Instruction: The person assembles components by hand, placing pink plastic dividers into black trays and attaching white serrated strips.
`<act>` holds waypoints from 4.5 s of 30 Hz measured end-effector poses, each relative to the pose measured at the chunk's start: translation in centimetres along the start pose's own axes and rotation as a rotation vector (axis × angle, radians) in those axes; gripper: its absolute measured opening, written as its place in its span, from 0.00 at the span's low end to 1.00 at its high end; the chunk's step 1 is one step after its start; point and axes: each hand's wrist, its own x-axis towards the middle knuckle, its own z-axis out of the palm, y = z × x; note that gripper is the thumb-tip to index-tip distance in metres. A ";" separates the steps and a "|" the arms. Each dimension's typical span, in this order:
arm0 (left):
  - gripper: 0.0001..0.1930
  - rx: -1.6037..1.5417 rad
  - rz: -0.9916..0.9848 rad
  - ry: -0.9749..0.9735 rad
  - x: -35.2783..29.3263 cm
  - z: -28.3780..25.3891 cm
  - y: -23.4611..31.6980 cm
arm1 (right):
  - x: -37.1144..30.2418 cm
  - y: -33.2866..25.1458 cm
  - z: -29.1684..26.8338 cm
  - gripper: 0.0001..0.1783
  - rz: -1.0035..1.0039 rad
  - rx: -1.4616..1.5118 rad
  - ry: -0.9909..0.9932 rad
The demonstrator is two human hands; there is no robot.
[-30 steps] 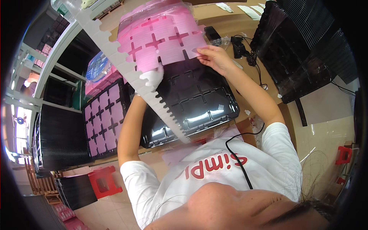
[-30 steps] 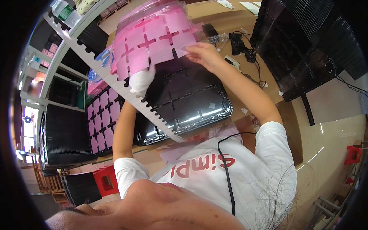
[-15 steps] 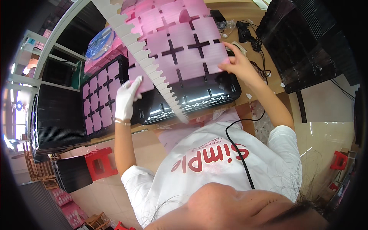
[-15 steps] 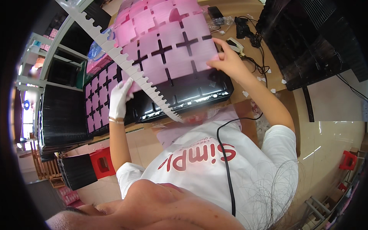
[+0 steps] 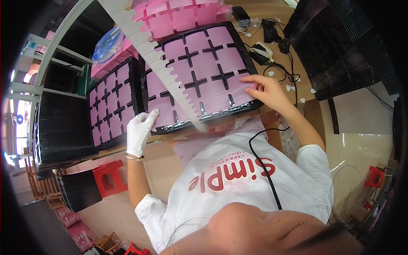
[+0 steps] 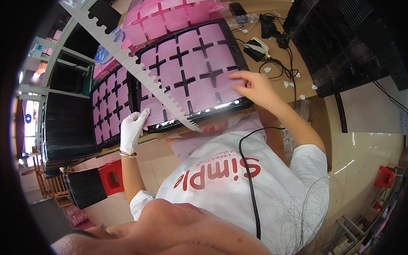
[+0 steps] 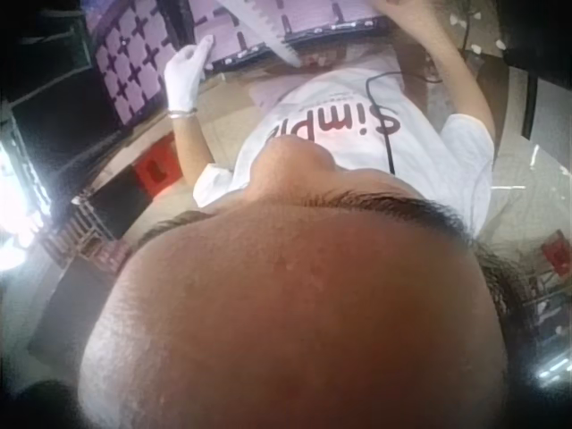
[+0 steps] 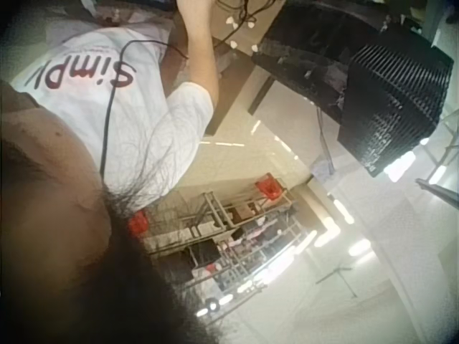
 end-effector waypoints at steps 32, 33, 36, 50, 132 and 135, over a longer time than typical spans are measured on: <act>0.30 1.142 0.861 0.336 16.2 2.5 3.7 | 18.4 3.2 0.5 0.31 -0.427 -0.981 0.232; 0.30 1.141 0.862 0.338 16.6 2.6 3.6 | 18.7 3.3 0.6 0.32 -0.415 -0.963 0.135; 0.28 1.015 0.991 0.152 17.8 2.8 2.3 | 18.7 3.6 0.5 0.30 -0.452 -1.031 0.062; 0.21 0.804 1.064 -0.135 2.7 0.8 -1.2 | 1.5 1.7 -1.1 0.19 -0.696 -0.753 -0.231; 0.10 -0.780 0.105 0.108 -2.6 3.5 1.0 | 1.4 -7.5 14.4 0.05 -0.104 0.537 -0.408; 0.10 -0.840 0.126 0.188 -2.0 4.0 0.9 | 1.9 -8.2 14.3 0.06 -0.125 0.422 -0.383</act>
